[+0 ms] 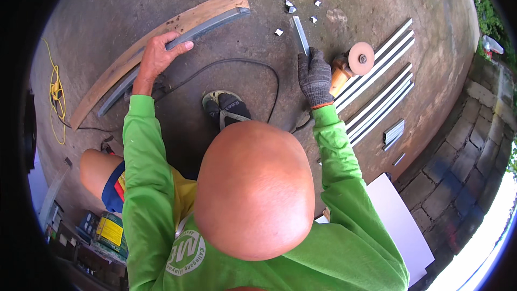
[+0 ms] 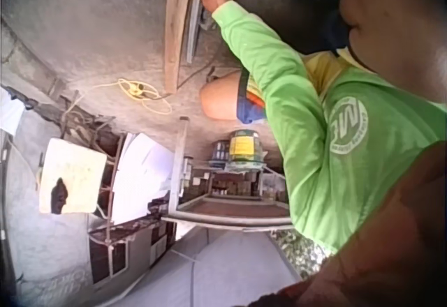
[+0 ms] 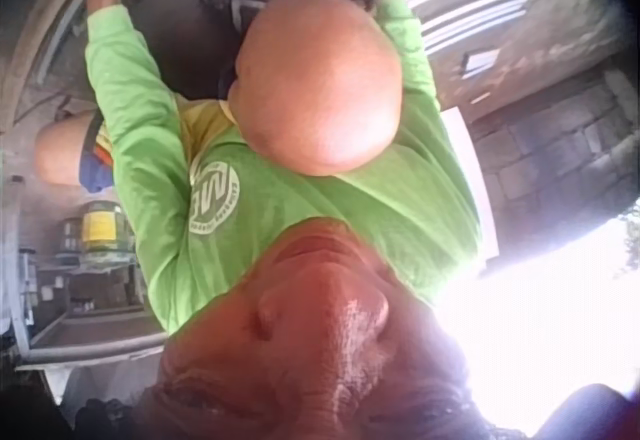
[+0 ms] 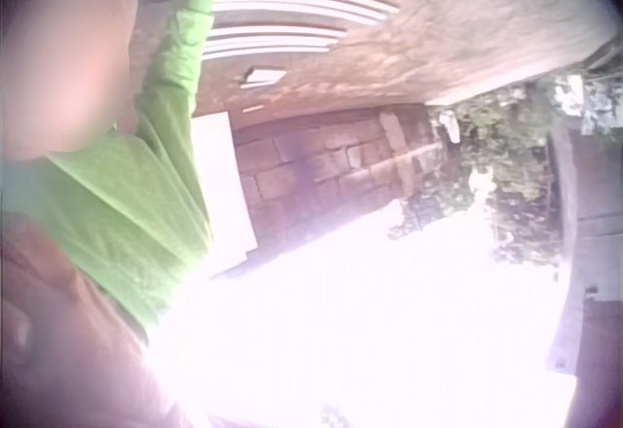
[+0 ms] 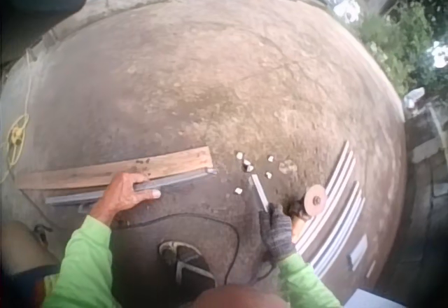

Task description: Cutting a thin metal strip using a handheld angle grinder while wearing gloves.

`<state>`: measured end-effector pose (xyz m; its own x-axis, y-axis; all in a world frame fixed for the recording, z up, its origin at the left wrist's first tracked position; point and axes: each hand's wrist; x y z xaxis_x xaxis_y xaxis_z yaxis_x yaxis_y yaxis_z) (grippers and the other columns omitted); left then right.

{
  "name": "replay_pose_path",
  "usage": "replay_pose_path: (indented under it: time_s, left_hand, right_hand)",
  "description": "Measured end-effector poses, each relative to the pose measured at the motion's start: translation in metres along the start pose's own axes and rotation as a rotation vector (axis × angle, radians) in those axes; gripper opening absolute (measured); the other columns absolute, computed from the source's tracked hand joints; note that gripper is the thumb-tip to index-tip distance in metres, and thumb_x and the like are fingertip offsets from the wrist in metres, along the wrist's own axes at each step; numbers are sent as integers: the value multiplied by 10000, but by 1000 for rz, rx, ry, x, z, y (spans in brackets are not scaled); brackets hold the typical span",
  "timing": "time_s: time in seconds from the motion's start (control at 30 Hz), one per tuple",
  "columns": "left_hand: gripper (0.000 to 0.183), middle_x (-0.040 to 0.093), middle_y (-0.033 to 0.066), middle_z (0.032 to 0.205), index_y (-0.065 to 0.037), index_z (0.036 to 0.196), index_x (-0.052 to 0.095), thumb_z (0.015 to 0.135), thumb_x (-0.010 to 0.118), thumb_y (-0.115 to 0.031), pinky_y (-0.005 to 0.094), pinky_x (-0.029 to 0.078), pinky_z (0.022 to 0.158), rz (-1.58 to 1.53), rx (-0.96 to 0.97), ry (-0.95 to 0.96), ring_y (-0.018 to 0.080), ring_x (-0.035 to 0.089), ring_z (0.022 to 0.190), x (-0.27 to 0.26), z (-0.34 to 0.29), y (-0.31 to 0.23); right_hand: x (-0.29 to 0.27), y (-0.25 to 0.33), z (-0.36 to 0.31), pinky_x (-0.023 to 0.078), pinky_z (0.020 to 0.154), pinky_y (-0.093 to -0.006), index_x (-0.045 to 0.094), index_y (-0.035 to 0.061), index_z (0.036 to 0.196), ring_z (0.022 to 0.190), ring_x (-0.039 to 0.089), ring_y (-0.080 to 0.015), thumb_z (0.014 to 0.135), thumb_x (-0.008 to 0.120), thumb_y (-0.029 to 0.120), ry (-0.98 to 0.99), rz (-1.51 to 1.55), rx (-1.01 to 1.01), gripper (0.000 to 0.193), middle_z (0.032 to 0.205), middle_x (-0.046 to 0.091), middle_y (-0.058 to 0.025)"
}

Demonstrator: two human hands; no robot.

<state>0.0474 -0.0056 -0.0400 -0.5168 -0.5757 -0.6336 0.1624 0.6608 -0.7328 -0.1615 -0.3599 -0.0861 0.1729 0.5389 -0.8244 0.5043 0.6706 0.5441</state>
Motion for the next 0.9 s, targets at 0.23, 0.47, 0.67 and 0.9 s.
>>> replay_pose_path:
  time_s: [0.23,0.47,0.67,0.9]
  left_hand:
    - [454,541,10,603,-37,769,679,884,728,-474,311,394,551,-62,-9,142,122,496,558,-10,1,2]
    - [592,493,26,476,-25,703,702,869,673,-593,327,341,494,-145,-43,267,136,470,457,-7,8,-3]
    - [579,521,25,498,-24,712,709,861,697,-584,324,361,507,-133,-135,371,122,487,486,-11,4,-1]
    - [468,618,104,701,-23,796,716,804,785,-486,406,476,658,250,69,171,308,607,687,11,-12,11]
  right_hand:
    - [-1,38,-33,513,773,-532,603,24,1150,870,677,-453,968,610,251,283,151,-85,291,888,681,-268]
    - [4,-9,4,540,660,-475,598,26,1146,724,696,-395,984,616,277,89,77,53,299,806,688,-224]
    - [-5,28,-9,529,561,-360,602,23,1158,588,645,-213,985,633,274,222,626,355,306,773,666,-121]
    - [-24,19,-48,523,854,-457,648,72,1164,978,653,-391,905,691,271,-107,-223,-62,329,1025,677,-192]
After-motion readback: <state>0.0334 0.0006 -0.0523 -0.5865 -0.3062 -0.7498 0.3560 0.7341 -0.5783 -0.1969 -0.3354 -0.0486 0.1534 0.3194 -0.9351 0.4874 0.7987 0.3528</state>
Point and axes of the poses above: each hand's wrist, its own z-axis towards the middle knuckle, its own x-axis out of the palm, y = z × x
